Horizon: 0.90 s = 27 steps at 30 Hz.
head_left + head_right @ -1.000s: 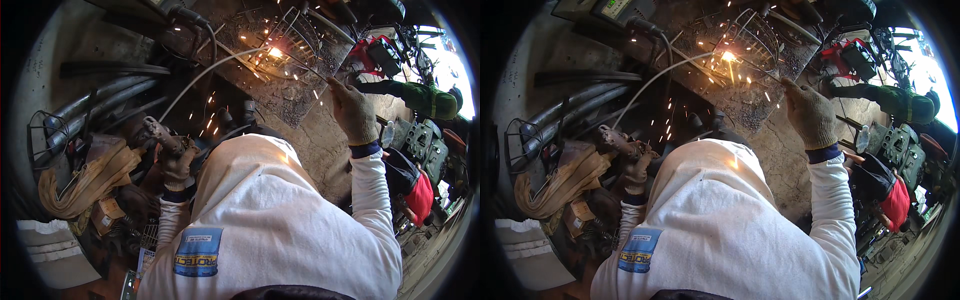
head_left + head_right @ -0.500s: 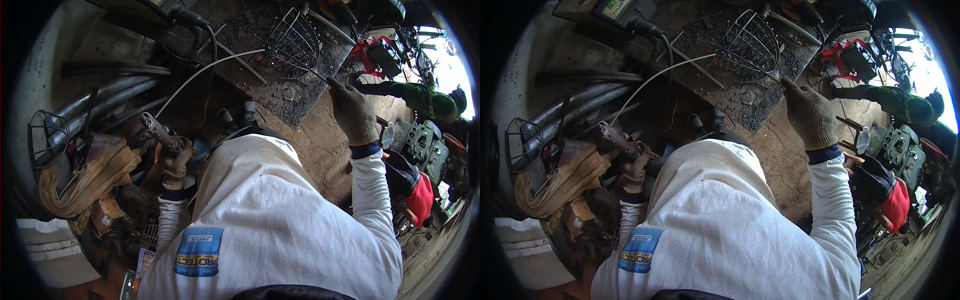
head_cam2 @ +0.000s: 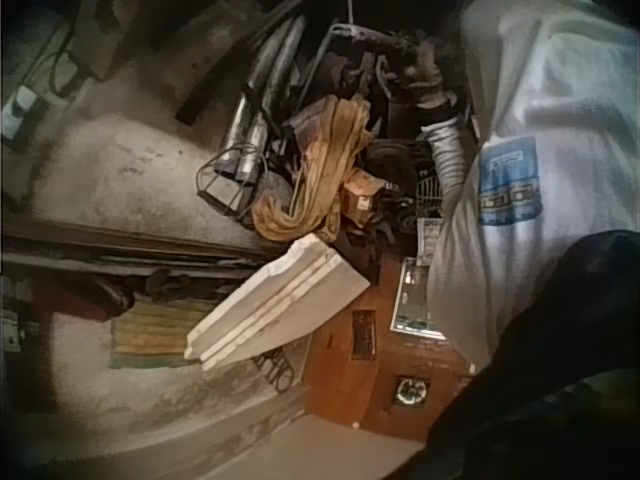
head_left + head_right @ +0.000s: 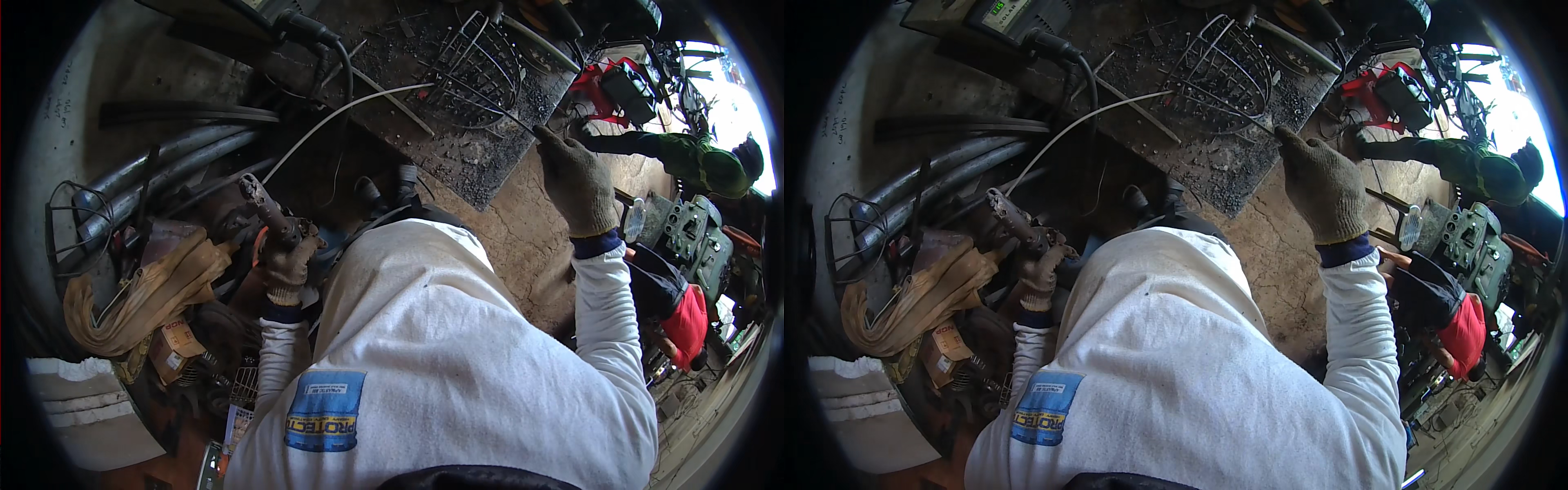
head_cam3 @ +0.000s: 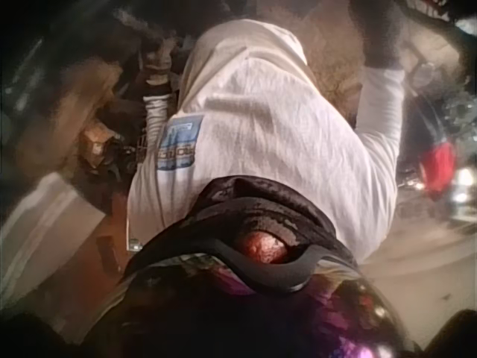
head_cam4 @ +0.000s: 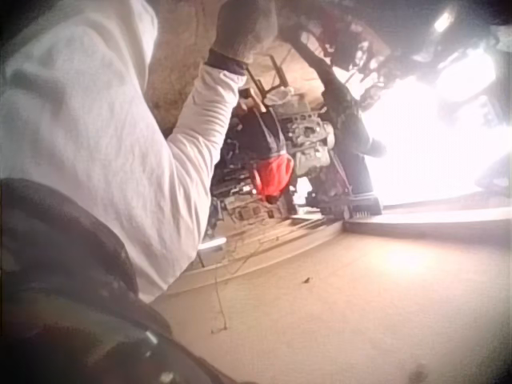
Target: The person welds components of a curved metal frame assembly using a welding torch and hammer.
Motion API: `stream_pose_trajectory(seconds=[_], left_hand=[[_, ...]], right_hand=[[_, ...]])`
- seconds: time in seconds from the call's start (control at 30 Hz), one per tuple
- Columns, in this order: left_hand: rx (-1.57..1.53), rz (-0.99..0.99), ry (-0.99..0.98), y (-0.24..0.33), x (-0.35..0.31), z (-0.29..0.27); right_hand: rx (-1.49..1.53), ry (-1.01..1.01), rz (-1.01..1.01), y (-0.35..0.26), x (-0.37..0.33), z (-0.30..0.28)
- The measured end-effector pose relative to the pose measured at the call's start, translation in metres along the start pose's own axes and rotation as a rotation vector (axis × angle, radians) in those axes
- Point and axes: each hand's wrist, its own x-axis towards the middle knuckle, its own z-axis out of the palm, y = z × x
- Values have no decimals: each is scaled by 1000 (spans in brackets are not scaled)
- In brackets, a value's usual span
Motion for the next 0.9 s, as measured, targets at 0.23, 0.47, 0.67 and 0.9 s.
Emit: stream_pose_trajectory(seconds=[0.23, 0.47, 0.67, 0.9], left_hand=[[22, -10, -23, -4, 4, 0], [35, -27, -5, -11, 6, -7], [321, 426, -187, -24, 9, -27], [647, 444, -213, 4, 8, -7]], right_hand=[[-13, -6, 7, -1, 0, -1], [-22, 28, -22, 2, 1, 2], [106, 62, -116, 10, 3, 2], [60, 27, 47, -7, 4, -11]])
